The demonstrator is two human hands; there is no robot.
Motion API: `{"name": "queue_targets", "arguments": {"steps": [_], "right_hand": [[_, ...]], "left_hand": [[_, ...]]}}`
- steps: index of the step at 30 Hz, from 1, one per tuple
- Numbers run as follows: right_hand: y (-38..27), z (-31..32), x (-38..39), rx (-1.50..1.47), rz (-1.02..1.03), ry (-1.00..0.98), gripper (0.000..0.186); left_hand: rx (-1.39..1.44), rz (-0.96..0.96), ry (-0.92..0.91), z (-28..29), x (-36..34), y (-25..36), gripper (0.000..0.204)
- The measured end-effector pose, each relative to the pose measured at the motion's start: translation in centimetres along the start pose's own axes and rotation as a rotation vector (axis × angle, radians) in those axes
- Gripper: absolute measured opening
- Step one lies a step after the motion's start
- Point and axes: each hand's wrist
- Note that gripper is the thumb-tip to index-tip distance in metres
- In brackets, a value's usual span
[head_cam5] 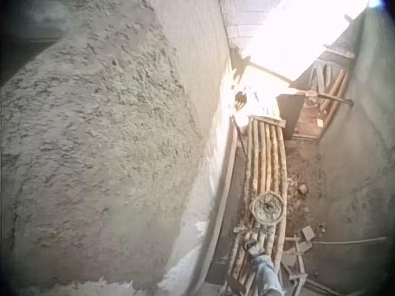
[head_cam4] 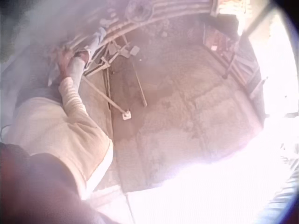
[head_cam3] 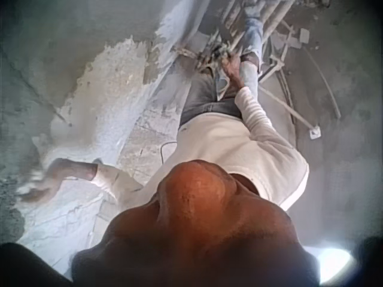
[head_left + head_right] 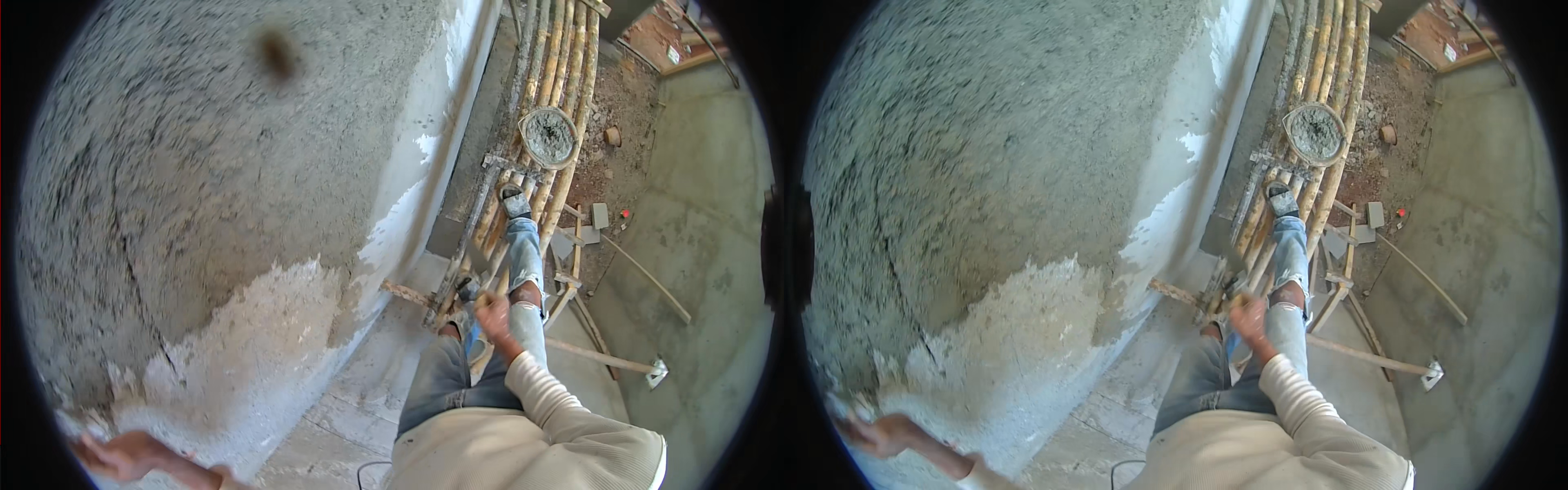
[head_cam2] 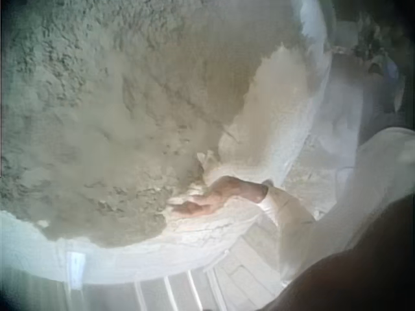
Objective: The person scoops cement mortar from a bucket into a handheld container and applies the mortar onto a wall using a trowel.
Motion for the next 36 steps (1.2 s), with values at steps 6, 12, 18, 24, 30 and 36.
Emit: {"name": "queue_targets", "arguments": {"steps": [6,12,18,24,30,36], "right_hand": [[8.5,21.4,-4.5,0.024,-0.233,0.404,0.022],[13.3,30.1,4.5,0.284,-0.407,0.362,0.030],[11.9,24.5,9.2,0.312,-0.442,0.171,0.031],[9.6,21.3,8.8,0.357,-0.439,0.128,0.031],[9.1,21.7,8.1,0.522,-0.397,0.175,0.026],[8.5,23.4,9.5,0.236,-0.547,0.227,0.028]], "left_hand": [[0.766,0.144,-1.191,-10.2,16.8,19.2,0.050],[0.976,-0.418,-1.293,-13.0,17.2,36.0,0.045],[0.884,-0.848,-1.377,-10.4,11.7,42.6,0.069],[0.763,-1.036,-1.403,-9.7,9.0,42.8,0.072],[0.921,-1.078,-1.378,-9.7,8.3,45.2,0.066],[1.012,-1.197,-1.476,-9.9,6.4,46.8,0.060]]}}
Point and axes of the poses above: each hand's wrist, its own x-axis away from the middle knuckle, its own z-axis out of the back of the hand, y = z × x, and after that the axes turned 2 degrees about -y, right-handed
